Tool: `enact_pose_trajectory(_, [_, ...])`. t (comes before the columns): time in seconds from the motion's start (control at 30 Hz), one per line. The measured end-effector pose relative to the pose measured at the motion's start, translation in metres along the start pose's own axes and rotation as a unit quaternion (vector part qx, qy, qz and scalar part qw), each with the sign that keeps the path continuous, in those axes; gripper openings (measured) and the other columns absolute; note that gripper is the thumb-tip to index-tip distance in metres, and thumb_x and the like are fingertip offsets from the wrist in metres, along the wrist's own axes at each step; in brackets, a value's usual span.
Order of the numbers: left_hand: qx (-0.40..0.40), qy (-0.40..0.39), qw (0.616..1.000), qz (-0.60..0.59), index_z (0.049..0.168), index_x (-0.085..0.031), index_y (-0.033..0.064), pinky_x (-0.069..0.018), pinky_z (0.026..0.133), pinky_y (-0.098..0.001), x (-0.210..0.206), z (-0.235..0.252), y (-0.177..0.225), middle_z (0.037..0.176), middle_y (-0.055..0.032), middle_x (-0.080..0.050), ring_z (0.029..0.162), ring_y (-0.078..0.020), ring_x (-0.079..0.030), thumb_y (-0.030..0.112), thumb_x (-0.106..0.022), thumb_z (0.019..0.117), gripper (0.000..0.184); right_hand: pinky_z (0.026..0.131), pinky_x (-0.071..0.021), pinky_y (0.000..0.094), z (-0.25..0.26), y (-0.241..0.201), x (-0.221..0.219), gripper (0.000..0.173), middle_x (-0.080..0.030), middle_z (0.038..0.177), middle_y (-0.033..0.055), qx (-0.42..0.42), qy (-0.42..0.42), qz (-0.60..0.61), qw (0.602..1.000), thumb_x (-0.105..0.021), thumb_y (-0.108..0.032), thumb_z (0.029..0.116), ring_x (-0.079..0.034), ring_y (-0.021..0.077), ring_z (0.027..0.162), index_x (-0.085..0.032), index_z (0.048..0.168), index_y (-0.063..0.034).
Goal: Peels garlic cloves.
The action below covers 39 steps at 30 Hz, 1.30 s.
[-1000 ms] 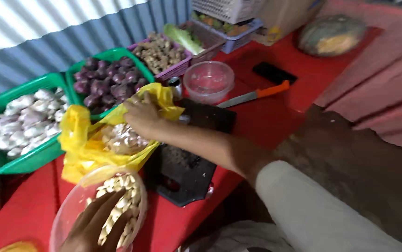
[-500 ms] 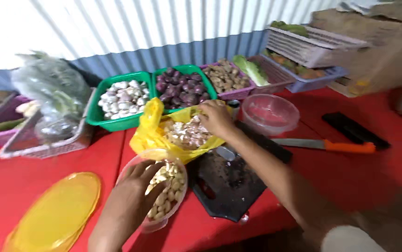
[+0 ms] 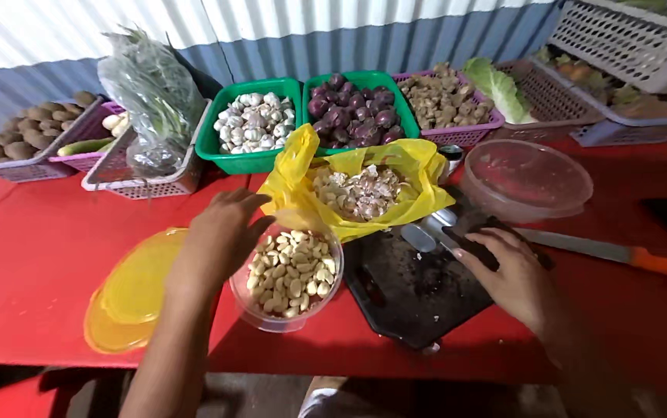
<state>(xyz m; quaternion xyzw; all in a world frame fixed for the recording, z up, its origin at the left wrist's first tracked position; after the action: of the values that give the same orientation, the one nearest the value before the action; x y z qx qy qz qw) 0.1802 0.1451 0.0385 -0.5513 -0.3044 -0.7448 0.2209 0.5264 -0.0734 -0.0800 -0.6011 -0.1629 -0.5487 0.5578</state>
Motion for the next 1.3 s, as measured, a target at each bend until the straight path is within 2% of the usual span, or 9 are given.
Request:
enact_pose_trajectory(0.23, [-0.216,-0.150,0.965,-0.024,0.111,-0.074,0.0016,-0.0504,0.100,-0.0570,-0.083,0.103,0.101,0.115,-0.0197,-0.070,0.113,-0.0372,-0.065,0.005,-0.065,0.0960,0.017,0.108,-0.0388,0.0685,-0.018,-0.007,-0.017,0.048,-0.057,0.138,0.0291,-0.021,0.027,-0.062,0.997,-0.068,-0.038,0.0974,-0.051,0.0519,0.131,-0.067,0.126,0.0006])
enact_pose_trajectory(0.33, [-0.174,-0.255,0.951,0.027,0.116,-0.071,0.0038,-0.0495,0.095,-0.0631,-0.134,0.133,0.116,0.114,-0.0208,-0.069,0.110,-0.0398,-0.065,0.024,-0.076,0.0912,0.032,0.110,-0.0391,0.0640,-0.019,-0.006,-0.019,0.041,-0.059,0.139,0.0254,-0.037,0.048,-0.079,0.995,-0.062,-0.034,0.1013,-0.052,0.0473,0.133,-0.068,0.127,-0.0029])
enact_pose_trajectory(0.43, [-0.091,-0.240,0.961,0.105,0.143,-0.057,0.0127,-0.0448,0.096,-0.0725,-0.141,0.147,0.114,0.138,-0.0234,-0.059,0.123,-0.0487,-0.058,0.019,-0.074,0.0918,0.055,0.111,-0.0394,0.0615,-0.021,-0.004,-0.019,0.038,-0.059,0.139,0.0233,-0.044,0.063,-0.077,0.994,-0.061,-0.032,0.1017,-0.053,0.0444,0.133,-0.069,0.128,-0.0068])
enact_pose_trajectory(0.6, [-0.076,-0.285,0.948,0.122,0.125,-0.070,0.0081,-0.0459,0.098,-0.0705,-0.122,0.151,0.103,0.124,-0.0223,-0.067,0.118,-0.0460,-0.061,0.015,-0.075,0.0918,0.034,0.110,-0.0421,0.0597,-0.027,-0.006,-0.019,0.040,-0.062,0.137,0.0205,-0.046,0.115,-0.075,0.989,-0.063,-0.033,0.0993,-0.058,0.0416,0.129,-0.070,0.130,-0.0088])
enact_pose_trajectory(0.83, [-0.129,-0.190,0.971,0.066,0.103,-0.077,0.0075,-0.0510,0.086,-0.0678,-0.089,0.150,0.107,0.102,-0.0172,-0.073,0.099,-0.0402,-0.069,0.011,-0.072,0.0940,0.011,0.107,-0.0421,0.0653,-0.030,-0.010,-0.019,0.034,-0.066,0.130,0.0201,-0.022,0.157,-0.077,0.984,-0.065,-0.032,0.0969,-0.061,0.0424,0.124,-0.074,0.118,-0.0069])
enact_pose_trajectory(0.93, [-0.119,-0.198,0.971,0.064,0.117,-0.074,0.0115,-0.0495,0.091,-0.0689,-0.086,0.153,0.097,0.116,-0.0169,-0.071,0.111,-0.0412,-0.066,0.008,-0.067,0.0953,0.023,0.106,-0.0403,0.0691,-0.034,-0.012,-0.015,0.043,-0.065,0.132,0.0215,-0.004,0.186,-0.079,0.979,-0.063,-0.042,0.0974,-0.059,0.0460,0.125,-0.074,0.118,-0.0062])
enact_pose_trajectory(1.1, [-0.036,-0.017,0.998,0.044,0.115,-0.073,0.0110,-0.0366,0.091,-0.0813,-0.048,0.178,0.045,0.140,-0.0281,-0.053,0.132,-0.0599,-0.039,0.020,-0.077,0.0893,0.028,0.103,-0.0464,0.0625,-0.002,-0.037,0.033,0.051,-0.059,0.137,0.0266,0.021,0.261,0.035,0.964,-0.064,-0.042,0.0969,-0.056,0.0474,0.126,-0.068,0.128,-0.0015])
enact_pose_trajectory(1.2, [0.020,-0.108,0.993,0.032,0.129,-0.064,0.0118,-0.0368,0.092,-0.0834,-0.081,0.182,0.014,0.142,-0.0349,-0.048,0.130,-0.0661,-0.039,0.010,-0.082,0.0832,0.049,0.102,-0.0473,0.0593,0.065,-0.061,0.041,0.057,-0.049,0.147,0.0258,0.006,0.182,0.133,0.974,-0.073,-0.040,0.0930,-0.052,0.0429,0.130,-0.060,0.140,-0.0094])
enact_pose_trajectory(1.3, [0.053,-0.163,0.983,0.067,0.133,-0.062,0.0086,-0.0392,0.095,-0.0791,-0.097,0.176,-0.006,0.136,-0.0344,-0.054,0.128,-0.0629,-0.044,-0.004,-0.074,0.0820,0.054,0.101,-0.0449,0.0673,0.144,-0.068,-0.007,0.056,-0.041,0.151,0.0317,-0.019,-0.030,0.107,0.994,-0.078,-0.032,0.0900,-0.048,0.0502,0.132,-0.059,0.142,-0.0185])
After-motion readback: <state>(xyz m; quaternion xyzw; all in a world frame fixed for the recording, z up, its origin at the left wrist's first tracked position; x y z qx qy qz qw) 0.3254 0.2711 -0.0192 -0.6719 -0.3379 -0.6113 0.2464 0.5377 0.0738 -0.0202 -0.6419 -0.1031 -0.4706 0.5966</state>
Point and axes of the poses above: each hand's wrist, its own z-axis towards the middle knuckle, its own x-axis out of the back of the hand, y = z × x, the point moved 8 cm from there along z, towards the middle knuckle
